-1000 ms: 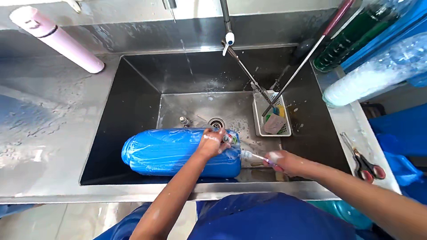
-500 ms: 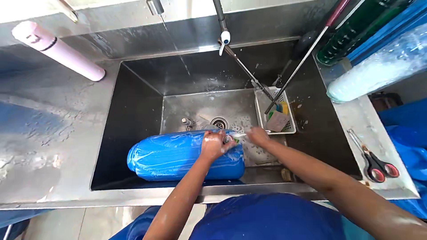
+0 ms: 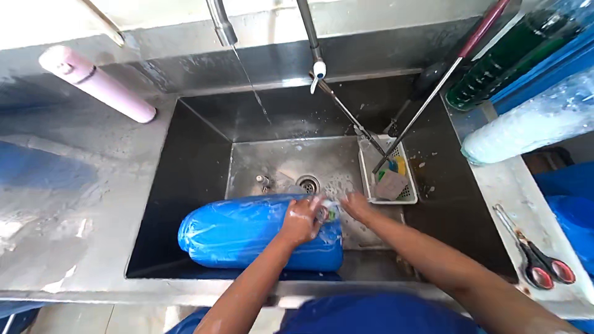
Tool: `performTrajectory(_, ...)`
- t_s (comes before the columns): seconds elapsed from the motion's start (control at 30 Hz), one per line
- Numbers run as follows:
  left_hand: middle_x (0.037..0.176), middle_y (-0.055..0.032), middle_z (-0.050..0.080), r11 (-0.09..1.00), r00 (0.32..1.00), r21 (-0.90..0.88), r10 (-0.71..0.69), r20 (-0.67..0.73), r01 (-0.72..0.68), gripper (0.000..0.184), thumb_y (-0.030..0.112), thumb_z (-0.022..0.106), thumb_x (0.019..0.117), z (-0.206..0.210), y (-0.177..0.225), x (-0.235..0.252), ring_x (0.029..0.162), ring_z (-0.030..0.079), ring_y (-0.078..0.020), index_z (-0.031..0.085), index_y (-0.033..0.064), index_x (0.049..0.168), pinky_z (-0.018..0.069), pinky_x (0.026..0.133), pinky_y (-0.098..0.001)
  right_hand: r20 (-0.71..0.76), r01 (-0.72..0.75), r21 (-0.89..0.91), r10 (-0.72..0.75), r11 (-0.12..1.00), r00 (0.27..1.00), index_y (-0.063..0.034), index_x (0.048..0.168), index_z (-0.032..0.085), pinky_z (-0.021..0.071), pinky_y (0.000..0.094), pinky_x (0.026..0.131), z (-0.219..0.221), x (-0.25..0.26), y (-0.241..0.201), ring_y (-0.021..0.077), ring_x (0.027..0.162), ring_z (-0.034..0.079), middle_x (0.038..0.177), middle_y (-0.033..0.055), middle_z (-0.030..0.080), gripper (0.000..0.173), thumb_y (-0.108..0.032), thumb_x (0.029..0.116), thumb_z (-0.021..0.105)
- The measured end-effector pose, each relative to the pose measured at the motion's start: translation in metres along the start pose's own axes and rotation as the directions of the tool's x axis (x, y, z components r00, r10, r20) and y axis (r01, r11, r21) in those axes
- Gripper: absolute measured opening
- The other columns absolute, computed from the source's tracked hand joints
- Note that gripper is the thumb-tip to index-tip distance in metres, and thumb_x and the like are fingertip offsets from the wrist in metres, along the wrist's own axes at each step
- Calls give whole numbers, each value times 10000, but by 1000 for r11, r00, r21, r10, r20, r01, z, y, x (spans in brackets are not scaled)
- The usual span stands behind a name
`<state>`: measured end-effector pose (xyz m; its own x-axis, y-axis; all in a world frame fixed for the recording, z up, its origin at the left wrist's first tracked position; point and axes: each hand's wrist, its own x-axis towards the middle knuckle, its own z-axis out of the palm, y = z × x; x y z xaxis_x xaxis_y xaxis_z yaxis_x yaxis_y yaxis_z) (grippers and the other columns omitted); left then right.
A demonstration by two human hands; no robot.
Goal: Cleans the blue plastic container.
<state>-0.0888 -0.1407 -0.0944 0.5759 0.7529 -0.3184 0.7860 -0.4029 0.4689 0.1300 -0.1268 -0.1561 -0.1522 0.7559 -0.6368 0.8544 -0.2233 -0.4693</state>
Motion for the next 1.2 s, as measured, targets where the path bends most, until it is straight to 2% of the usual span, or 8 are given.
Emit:
performTrajectory(0.2,1177,-287,687,996,991,56,-72,111,66,456,297,597,1022,-44,-8,53,1160,652,-448,596,-51,1316,463,1018,-612,-259,67,210,-10,975,966,89,1461,472,368,582,1151,-133,54,13,463,1378,482,1457,343,499,532,-175,1023,618)
performTrajectory(0.37,1397,-256,591,878,875,-111,-476,-87,466,550,425,448,1086,-106,-44,121,1341,551,-401,545,-13,1404,417,1113,-584,-403,427,860,-142,279,904,-73,1551,304,450,499,1041,-201,106,-134,291,1341,502,1526,168,452,464,-259,1127,334)
performTrajectory(0.5,1526,-254,468,866,826,-188,-499,-262,463,507,267,478,1078,-112,-74,134,1334,549,-415,432,58,1538,443,1095,-565,-398,241,233,-134,942,908,56,1484,406,471,514,1054,-237,107,-129,379,1243,592,1367,293,571,558,-148,1014,625)
performTrajectory(0.63,1424,-233,582,825,810,-220,-558,-179,520,529,364,417,1100,-117,-64,147,1330,569,-381,434,38,1515,440,1100,-564,-521,195,-132,-235,972,821,80,1437,480,406,691,1040,-284,52,-149,531,1247,559,1300,363,594,544,-206,1006,647)
performTrajectory(0.77,1480,-212,538,854,838,-179,-516,-177,488,531,425,458,1082,-108,-43,169,1348,546,-383,536,44,1443,444,1093,-566,-503,743,342,-556,575,662,3,1550,309,496,402,1038,-270,-6,-243,241,1281,577,1449,184,544,531,-109,1052,457)
performTrajectory(1.0,1410,-253,582,856,859,-164,-506,-76,490,565,431,423,1090,-113,-46,144,1301,582,-414,462,37,1493,462,1056,-605,-522,750,661,-696,36,493,-151,1192,526,579,246,729,-237,-25,-213,59,783,654,887,-86,644,416,-341,1069,178)
performTrajectory(1.1,1509,-253,482,909,908,-60,-416,-55,413,505,331,418,1093,-105,-46,146,1305,572,-420,454,32,1498,472,1053,-592,-472,636,768,-607,75,640,-176,1248,523,580,284,739,-193,-1,-181,110,904,684,1109,-28,690,505,-444,1079,129)
performTrajectory(1.2,1471,-258,532,963,966,90,-248,-70,253,532,290,570,1012,-80,-37,167,1364,517,-410,527,-17,1444,430,1078,-600,-310,376,916,-351,138,884,-12,1126,530,500,181,587,-130,33,-182,36,607,543,820,-8,576,199,14,1063,343)
